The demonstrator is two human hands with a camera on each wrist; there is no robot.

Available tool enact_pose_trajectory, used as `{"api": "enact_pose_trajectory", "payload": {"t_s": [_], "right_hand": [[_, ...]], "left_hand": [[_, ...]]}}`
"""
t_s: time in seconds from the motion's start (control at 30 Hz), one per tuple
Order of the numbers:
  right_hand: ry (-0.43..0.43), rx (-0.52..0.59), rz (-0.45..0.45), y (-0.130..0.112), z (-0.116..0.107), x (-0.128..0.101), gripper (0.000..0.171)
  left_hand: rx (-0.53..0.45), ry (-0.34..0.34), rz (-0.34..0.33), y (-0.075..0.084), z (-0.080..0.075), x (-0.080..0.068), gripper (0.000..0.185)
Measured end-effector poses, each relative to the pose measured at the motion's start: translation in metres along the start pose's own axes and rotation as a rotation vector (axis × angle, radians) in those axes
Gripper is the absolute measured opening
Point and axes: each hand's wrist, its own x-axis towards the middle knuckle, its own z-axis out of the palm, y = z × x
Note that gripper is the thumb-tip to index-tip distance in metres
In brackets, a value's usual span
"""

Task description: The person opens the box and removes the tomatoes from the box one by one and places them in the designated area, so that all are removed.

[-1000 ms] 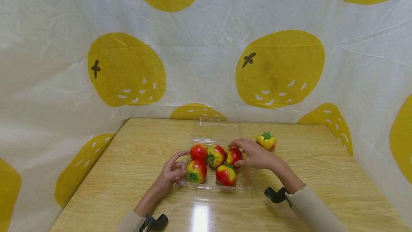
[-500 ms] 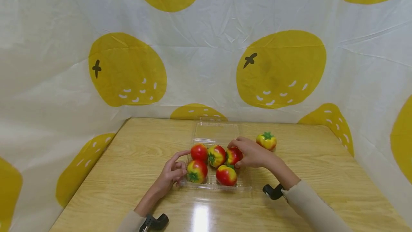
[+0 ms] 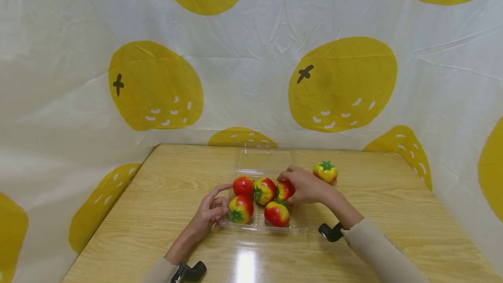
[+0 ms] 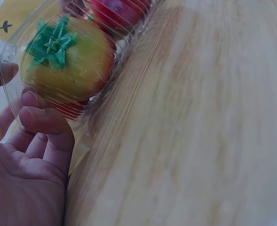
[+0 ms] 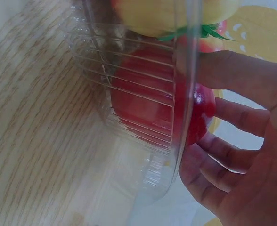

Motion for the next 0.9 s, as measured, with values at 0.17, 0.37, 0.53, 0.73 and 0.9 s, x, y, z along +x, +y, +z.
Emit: {"api": "enact_pose_trajectory", "payload": {"t_s": [0.17,0.37,0.53,0.73,0.9], "right_hand": [[-0.003,0.009,-0.014,0.003,-0.002,-0.001,0.057],[0.008,0.02,-0.029,0.003,-0.004,-0.003,0.058],[0.033,0.007,-0.039,0.002,-0.008,-0.007,0.057],[0.049,0.019,-0.043,0.0,-0.012,-0.011,0.058],[0.072,0.038,-0.029,-0.001,-0.015,-0.016,0.059]], "left_hand": [[0.004,0.003,0.002,0.0,0.0,0.001,0.063],[0.006,-0.005,0.013,0.0,0.001,0.001,0.063],[0.01,-0.007,0.012,-0.001,0.0,0.001,0.063],[0.02,-0.004,0.009,-0.003,-0.001,0.0,0.062],[0.022,-0.001,0.008,-0.004,-0.001,0.0,0.062]]}}
